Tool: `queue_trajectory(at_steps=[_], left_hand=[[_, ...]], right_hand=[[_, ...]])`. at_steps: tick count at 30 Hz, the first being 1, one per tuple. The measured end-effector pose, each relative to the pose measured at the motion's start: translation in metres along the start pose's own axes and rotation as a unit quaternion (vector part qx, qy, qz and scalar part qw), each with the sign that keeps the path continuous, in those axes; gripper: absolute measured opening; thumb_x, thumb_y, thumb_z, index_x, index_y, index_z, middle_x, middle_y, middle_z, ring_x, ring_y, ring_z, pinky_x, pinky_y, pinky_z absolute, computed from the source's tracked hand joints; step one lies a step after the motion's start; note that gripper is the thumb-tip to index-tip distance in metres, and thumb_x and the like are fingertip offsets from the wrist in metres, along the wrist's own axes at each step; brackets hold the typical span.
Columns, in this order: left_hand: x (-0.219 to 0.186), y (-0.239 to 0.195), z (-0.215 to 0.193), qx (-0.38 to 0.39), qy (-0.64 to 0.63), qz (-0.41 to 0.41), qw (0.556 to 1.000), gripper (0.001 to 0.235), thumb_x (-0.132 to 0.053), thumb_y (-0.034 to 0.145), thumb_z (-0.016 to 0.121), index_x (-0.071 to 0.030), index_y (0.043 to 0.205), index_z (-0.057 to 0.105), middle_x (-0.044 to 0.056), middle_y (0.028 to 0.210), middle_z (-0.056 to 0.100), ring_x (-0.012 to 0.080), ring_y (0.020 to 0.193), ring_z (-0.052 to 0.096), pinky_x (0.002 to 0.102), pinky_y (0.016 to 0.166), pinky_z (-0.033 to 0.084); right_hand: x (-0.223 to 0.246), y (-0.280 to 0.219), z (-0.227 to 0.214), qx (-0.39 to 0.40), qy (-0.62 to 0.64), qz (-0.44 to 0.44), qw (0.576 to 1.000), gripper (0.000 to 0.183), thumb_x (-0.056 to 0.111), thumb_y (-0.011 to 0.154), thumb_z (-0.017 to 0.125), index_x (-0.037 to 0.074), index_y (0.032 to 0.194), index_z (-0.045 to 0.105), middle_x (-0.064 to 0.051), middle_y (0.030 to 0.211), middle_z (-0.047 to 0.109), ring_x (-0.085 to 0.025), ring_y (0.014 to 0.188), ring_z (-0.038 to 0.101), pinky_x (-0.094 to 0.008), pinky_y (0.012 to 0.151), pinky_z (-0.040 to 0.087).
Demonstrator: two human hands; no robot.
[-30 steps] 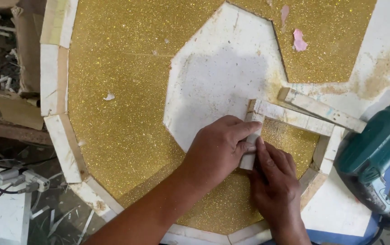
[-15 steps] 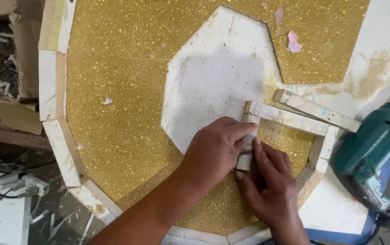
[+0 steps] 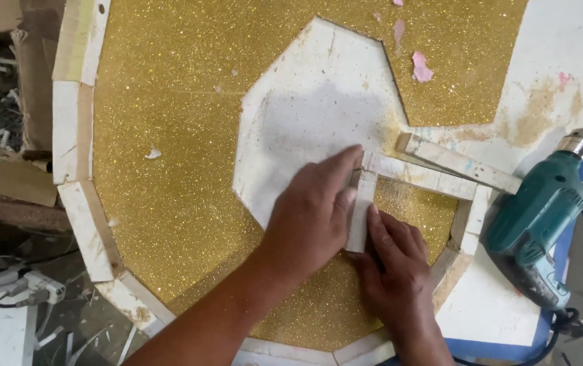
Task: A person uses a hand saw to cut a wooden board that is part of a large letter-shaped sign frame.
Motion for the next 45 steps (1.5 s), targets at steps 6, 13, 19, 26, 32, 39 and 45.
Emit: queue_trajectory(at_steps=[6,13,19,26,32,39,45], left_hand=[[0.005,-0.001,-0.013,-0.104,0.0,0.003,0.995,0.043,-0.015,0.106,0.054,-0.004,0.146,0.045,0.017,0.129,0.066,0.0289,0.107,0.064,0.04,0.09,0.059],[-0.002,0.0,-0.004,-0.053,0.036,0.076,0.995,0.034,-0.005,0.085,0.079,-0.006,0.118,0.073,0.015,0.123,0.069,0.0335,0.109,0.062,0.044,0.088,0.057],[-0.004,0.0,-0.003,-0.049,0.057,0.102,0.992,0.03,-0.008,0.087,0.078,-0.004,0.116,0.074,0.015,0.124,0.068,0.0348,0.107,0.06,0.046,0.089,0.056],[0.007,0.0,0.011,0.012,0.128,0.092,0.987,0.025,-0.018,0.087,0.078,-0.016,0.112,0.078,0.016,0.131,0.069,0.0343,0.111,0.061,0.05,0.086,0.056],[0.014,0.0,0.012,0.008,0.103,0.096,0.99,0.021,-0.017,0.087,0.079,-0.016,0.108,0.078,0.016,0.127,0.069,0.0357,0.112,0.061,0.048,0.087,0.057],[0.004,0.007,-0.018,-0.063,0.092,0.107,0.988,0.016,-0.008,0.094,0.073,-0.01,0.11,0.078,0.019,0.111,0.073,0.0385,0.109,0.068,0.048,0.092,0.056],[0.012,0.005,0.007,0.016,0.106,0.099,0.989,0.024,-0.003,0.09,0.073,-0.014,0.11,0.08,0.017,0.12,0.071,0.0346,0.111,0.064,0.048,0.089,0.055]], right_hand=[[-0.004,-0.002,0.001,0.009,-0.003,0.006,1.0,0.061,0.016,0.087,0.078,0.0,0.143,0.058,-0.02,0.133,0.066,-0.037,0.112,0.062,-0.046,0.101,0.05],[0.001,0.001,0.0,-0.002,0.002,0.005,1.0,0.059,0.017,0.087,0.079,-0.001,0.14,0.06,-0.019,0.129,0.067,-0.036,0.111,0.063,-0.046,0.099,0.051],[-0.001,-0.001,0.0,-0.009,-0.026,-0.009,1.0,0.056,0.018,0.09,0.074,0.001,0.141,0.06,-0.019,0.132,0.066,-0.038,0.112,0.063,-0.048,0.1,0.05],[0.008,0.005,-0.005,-0.005,0.007,-0.011,1.0,0.063,0.012,0.086,0.079,-0.002,0.142,0.056,-0.02,0.128,0.067,-0.037,0.107,0.063,-0.049,0.089,0.051],[0.007,0.002,-0.003,-0.002,0.02,0.001,1.0,0.061,0.012,0.086,0.078,-0.001,0.142,0.057,-0.02,0.129,0.067,-0.038,0.108,0.062,-0.05,0.091,0.051],[0.004,0.002,-0.002,-0.039,0.016,0.018,0.999,0.063,0.024,0.083,0.082,0.001,0.138,0.063,-0.02,0.121,0.071,-0.041,0.11,0.067,-0.051,0.089,0.052],[0.001,-0.001,0.002,-0.038,0.011,0.014,0.999,0.064,0.027,0.082,0.082,0.003,0.139,0.064,-0.019,0.122,0.071,-0.041,0.111,0.066,-0.052,0.09,0.052]])
Point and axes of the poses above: each hand's wrist, its own y-axis towards the middle knuckle, its own z-axis out of the palm, x = y × z, the point moved 5 cm from there along y, towards the middle knuckle
